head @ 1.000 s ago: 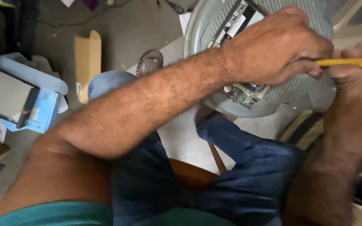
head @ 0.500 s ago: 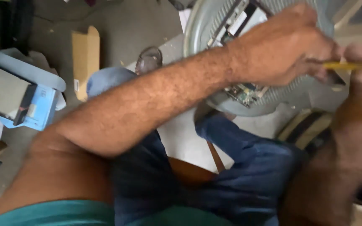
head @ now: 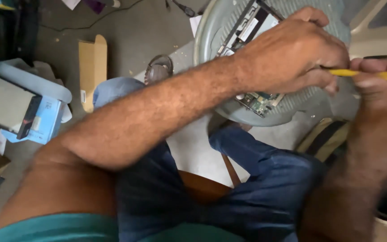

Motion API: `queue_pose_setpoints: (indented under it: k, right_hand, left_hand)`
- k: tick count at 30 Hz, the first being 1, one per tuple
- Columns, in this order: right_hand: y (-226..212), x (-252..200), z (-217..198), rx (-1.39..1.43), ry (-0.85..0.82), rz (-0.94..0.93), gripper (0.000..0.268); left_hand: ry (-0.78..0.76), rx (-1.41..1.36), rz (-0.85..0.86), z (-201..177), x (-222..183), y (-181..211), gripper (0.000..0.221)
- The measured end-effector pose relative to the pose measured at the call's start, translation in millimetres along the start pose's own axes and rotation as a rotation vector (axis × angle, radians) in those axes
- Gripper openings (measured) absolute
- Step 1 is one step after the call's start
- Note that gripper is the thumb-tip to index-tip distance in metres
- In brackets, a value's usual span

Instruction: The person manipulates the internal components of a small form-factor computer, removing the cooling fan and heat sink, unscrewing parts of the motherboard using a screwdriver, and inspecting the chassis ports.

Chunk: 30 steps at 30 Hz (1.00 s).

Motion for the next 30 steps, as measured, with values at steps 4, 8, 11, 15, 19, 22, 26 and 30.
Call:
queue_pose_setpoints:
  k: [4,8,11,15,19,22,26,30]
  right_hand:
    - [8,-11,-5,-0.002,-0.052,-0.102,0.017]
    - [21,-9,-6,0.116,-0.003,0.002,0.017]
    - [26,-9,-9,0.136,0.051,0.040,0.022]
    - [25,-10,-14,0.139,-0.044,-0.027,0.015]
    - [16,-11,-12,0.050,-0.107,-0.009,0.013]
    - [20,-4,-10,0.070,-0.029,-0.048,0.009]
    - [2,-2,-8,-0.212,-0.090,-0.164,0.011]
    - [-4,2,-5,-0.133,-0.106,-0.085,0.005]
  left_hand:
    - [-0.146,-0.010,-0.130,5,-1,-7,0.017]
    - [-0.098,-0.047,-0.113,4,-1,-5,0.017]
    - [-0.068,0.028,-0.068,2,3,-3,0.020]
    - [-0.086,0.037,-0.063,3,1,-6,0.018]
    - [-0.209,-0.012,-0.171,5,2,-8,0.016]
    - [-0.095,-0.040,-0.081,-2,0,-9,0.020]
    - [-0.145,-0.001,-0.124,1,-4,-10,0.017]
    - [-0.158,0.009,-0.126,-3,-5,-10,0.016]
Point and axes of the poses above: each hand's wrist, its own x-axis towards the middle knuckle, its own z-axis out of the palm, y = z × x, the point moved 4 cm from there along x, towards the middle knuckle, and after that the axes turned 14 degrees about -y, right-handed, at the moved point
